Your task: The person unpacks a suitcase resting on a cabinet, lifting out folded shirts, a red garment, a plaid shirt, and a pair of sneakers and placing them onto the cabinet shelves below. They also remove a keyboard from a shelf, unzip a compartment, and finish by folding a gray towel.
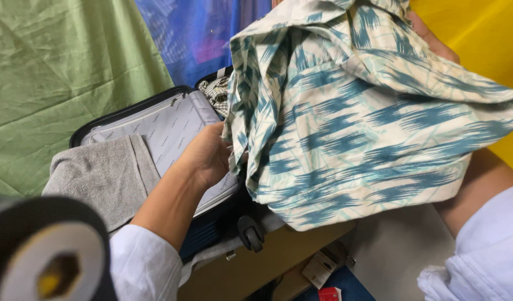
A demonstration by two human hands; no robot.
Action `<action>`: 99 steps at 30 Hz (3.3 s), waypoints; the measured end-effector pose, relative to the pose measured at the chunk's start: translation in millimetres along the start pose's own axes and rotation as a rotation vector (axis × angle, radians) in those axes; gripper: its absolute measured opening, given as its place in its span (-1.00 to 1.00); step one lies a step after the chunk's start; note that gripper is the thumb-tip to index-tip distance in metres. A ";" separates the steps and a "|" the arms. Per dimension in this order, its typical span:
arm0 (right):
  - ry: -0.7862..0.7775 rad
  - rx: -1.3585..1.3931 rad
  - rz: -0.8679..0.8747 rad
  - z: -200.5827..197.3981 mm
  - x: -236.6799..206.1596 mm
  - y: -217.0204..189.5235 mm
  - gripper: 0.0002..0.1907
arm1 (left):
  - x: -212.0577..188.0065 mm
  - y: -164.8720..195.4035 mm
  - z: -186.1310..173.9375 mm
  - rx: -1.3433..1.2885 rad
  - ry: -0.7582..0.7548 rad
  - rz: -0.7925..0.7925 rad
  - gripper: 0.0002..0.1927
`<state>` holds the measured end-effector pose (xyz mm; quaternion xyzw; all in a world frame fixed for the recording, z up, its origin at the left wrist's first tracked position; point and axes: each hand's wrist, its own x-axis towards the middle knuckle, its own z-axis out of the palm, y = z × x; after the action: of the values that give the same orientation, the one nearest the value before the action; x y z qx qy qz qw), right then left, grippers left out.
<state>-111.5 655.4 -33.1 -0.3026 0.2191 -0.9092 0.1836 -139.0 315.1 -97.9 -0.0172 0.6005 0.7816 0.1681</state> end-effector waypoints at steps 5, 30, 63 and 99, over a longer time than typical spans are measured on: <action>-0.016 -0.018 -0.005 19.9 -24.5 -11.6 -0.42 | -39.2 7.4 26.7 -0.039 0.033 0.212 -0.41; 0.519 -0.104 0.384 139.0 -329.6 47.9 -0.35 | -284.2 -147.6 170.0 -0.416 0.267 0.169 -0.68; 0.756 -0.493 0.889 86.5 -321.4 170.4 -0.41 | -344.1 -261.3 95.7 -0.189 0.657 0.085 -0.57; 0.540 -0.881 0.758 -139.2 -138.1 471.3 -0.47 | -199.2 -325.7 -219.6 -0.036 0.720 0.087 -0.33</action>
<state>-1.0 365.5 -438.5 -0.0114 0.7026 -0.6501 0.2892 102.7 131.9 -417.3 -0.2685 0.6076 0.7423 -0.0880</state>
